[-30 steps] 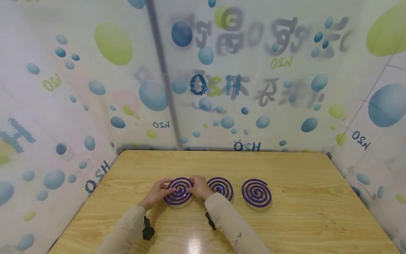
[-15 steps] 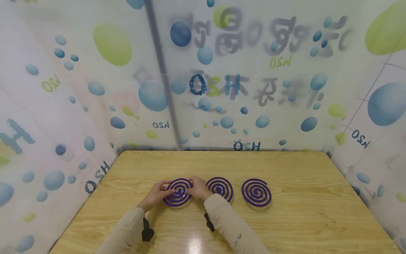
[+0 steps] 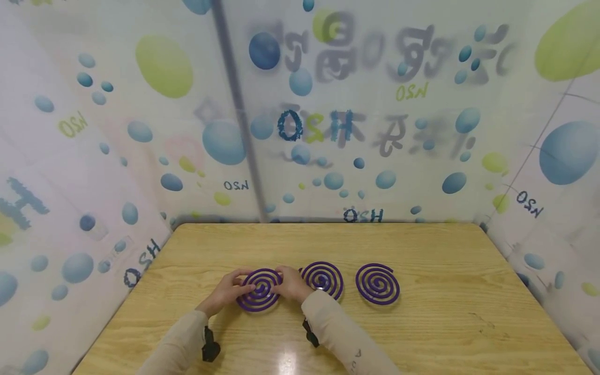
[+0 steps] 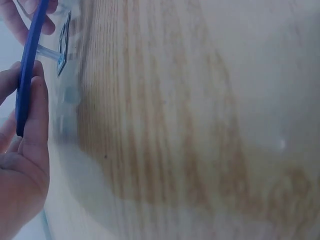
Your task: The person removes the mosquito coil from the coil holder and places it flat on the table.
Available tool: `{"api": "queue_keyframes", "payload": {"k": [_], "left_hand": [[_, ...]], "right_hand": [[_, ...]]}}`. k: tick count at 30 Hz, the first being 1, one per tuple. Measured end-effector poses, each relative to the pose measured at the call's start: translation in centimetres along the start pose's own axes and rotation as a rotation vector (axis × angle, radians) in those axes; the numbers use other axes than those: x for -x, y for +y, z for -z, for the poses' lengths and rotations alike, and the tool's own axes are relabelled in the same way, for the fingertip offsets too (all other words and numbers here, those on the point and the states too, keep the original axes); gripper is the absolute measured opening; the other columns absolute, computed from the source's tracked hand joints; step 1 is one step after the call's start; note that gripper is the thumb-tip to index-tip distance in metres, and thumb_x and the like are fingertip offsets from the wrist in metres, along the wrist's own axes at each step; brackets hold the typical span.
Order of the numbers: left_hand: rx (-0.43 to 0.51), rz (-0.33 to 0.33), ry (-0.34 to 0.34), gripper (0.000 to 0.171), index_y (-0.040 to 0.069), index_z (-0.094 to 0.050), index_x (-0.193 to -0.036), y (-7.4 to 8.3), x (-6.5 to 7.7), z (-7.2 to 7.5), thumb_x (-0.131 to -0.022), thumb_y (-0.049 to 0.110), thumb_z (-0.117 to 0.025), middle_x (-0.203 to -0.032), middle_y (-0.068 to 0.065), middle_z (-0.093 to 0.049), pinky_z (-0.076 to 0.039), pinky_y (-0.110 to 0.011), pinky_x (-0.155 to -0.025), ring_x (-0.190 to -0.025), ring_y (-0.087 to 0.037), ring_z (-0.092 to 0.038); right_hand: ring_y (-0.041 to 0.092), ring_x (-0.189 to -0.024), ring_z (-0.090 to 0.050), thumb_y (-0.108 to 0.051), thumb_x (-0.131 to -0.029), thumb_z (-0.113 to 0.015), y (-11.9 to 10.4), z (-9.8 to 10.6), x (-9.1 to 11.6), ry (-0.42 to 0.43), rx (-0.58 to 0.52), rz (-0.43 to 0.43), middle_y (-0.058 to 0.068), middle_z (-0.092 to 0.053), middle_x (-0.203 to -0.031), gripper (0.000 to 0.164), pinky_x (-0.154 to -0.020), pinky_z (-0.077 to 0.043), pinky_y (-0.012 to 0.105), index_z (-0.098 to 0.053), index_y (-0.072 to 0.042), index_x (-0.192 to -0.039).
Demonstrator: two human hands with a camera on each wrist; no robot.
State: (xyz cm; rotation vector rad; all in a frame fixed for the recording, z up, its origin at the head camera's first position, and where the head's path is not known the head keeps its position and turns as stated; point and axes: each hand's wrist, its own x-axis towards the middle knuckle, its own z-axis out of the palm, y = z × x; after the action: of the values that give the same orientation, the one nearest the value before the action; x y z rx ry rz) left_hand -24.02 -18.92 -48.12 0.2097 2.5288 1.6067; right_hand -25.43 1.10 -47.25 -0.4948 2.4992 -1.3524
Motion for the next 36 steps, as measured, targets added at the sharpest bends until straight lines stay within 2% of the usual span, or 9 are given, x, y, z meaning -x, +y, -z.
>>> {"api": "queue_keyframes", "payload": {"k": [5, 10, 14, 18, 21, 31, 36], "left_hand": [[0.003, -0.005, -0.020, 0.041, -0.005, -0.050, -0.117, 0.32, 0.15, 0.06, -0.079, 0.005, -0.064, -0.082, -0.012, -0.057, -0.047, -0.026, -0.056, -0.068, -0.016, -0.052], [-0.011, -0.014, -0.029, 0.042, -0.003, -0.050, -0.118, 0.46, 0.18, -0.01, -0.079, 0.007, -0.065, -0.084, -0.012, -0.057, -0.047, -0.026, -0.056, -0.070, -0.016, -0.052], [-0.005, 0.010, -0.025, 0.048, -0.002, -0.048, -0.121, 0.06, 0.08, -0.21, -0.079, 0.013, -0.066, -0.091, -0.014, -0.059, -0.050, -0.028, -0.062, -0.076, -0.018, -0.056], [0.056, 0.048, -0.036, 0.054, -0.005, -0.042, -0.123, -0.30, 0.25, -0.41, -0.079, 0.015, -0.066, -0.102, -0.027, -0.058, -0.051, -0.035, -0.074, -0.089, -0.031, -0.059], [0.094, 0.070, -0.047, 0.055, -0.007, -0.042, -0.123, -0.33, 0.42, -0.59, -0.079, 0.015, -0.066, -0.106, -0.031, -0.055, -0.050, -0.037, -0.078, -0.094, -0.034, -0.058], [0.185, 0.094, -0.040, 0.048, -0.009, -0.043, -0.118, -0.20, 0.38, -0.85, -0.080, 0.011, -0.064, -0.093, -0.025, -0.062, -0.052, -0.029, -0.066, -0.076, -0.023, -0.063], [0.209, 0.119, -0.047, 0.049, -0.010, -0.043, -0.119, -0.13, 0.46, -0.84, -0.081, 0.012, -0.064, -0.090, -0.023, -0.063, -0.053, -0.029, -0.062, -0.068, -0.021, -0.063]], "right_hand": [[0.026, -0.087, -0.058, -0.003, -0.074, -0.069, 0.11, 0.07, 0.07, -0.012, -0.037, 0.021, 0.019, -0.059, -0.100, 0.054, -0.077, -0.049, 0.034, -0.044, 0.007, -0.121], [0.025, -0.085, -0.058, -0.005, -0.076, -0.067, 0.47, -0.05, -0.16, -0.001, -0.065, 0.004, 0.016, -0.059, -0.096, 0.050, -0.077, -0.049, 0.034, -0.046, 0.004, -0.120], [0.021, -0.080, -0.057, -0.005, -0.076, -0.067, 0.57, -0.14, -0.34, 0.016, -0.083, -0.006, 0.012, -0.059, -0.091, 0.048, -0.072, -0.049, 0.031, -0.048, 0.003, -0.119], [0.016, -0.072, -0.056, -0.002, -0.074, -0.068, 0.42, -0.19, -0.34, 0.033, -0.092, -0.009, 0.008, -0.057, -0.082, 0.048, -0.064, -0.048, 0.026, -0.049, 0.003, -0.118], [0.014, -0.067, -0.053, -0.001, -0.074, -0.068, 0.26, -0.20, -0.27, 0.043, -0.093, -0.013, 0.006, -0.055, -0.078, 0.047, -0.059, -0.046, 0.024, -0.049, 0.003, -0.118], [0.013, -0.065, -0.055, -0.001, -0.074, -0.067, 0.48, -0.33, -0.21, 0.049, -0.116, 0.020, 0.007, -0.059, -0.076, 0.046, -0.058, -0.047, 0.022, -0.050, 0.006, -0.116], [0.011, -0.064, -0.053, -0.002, -0.074, -0.068, 0.33, -0.15, -0.15, 0.037, -0.097, 0.019, 0.006, -0.058, -0.074, 0.045, -0.056, -0.045, 0.020, -0.051, 0.006, -0.115]]}}
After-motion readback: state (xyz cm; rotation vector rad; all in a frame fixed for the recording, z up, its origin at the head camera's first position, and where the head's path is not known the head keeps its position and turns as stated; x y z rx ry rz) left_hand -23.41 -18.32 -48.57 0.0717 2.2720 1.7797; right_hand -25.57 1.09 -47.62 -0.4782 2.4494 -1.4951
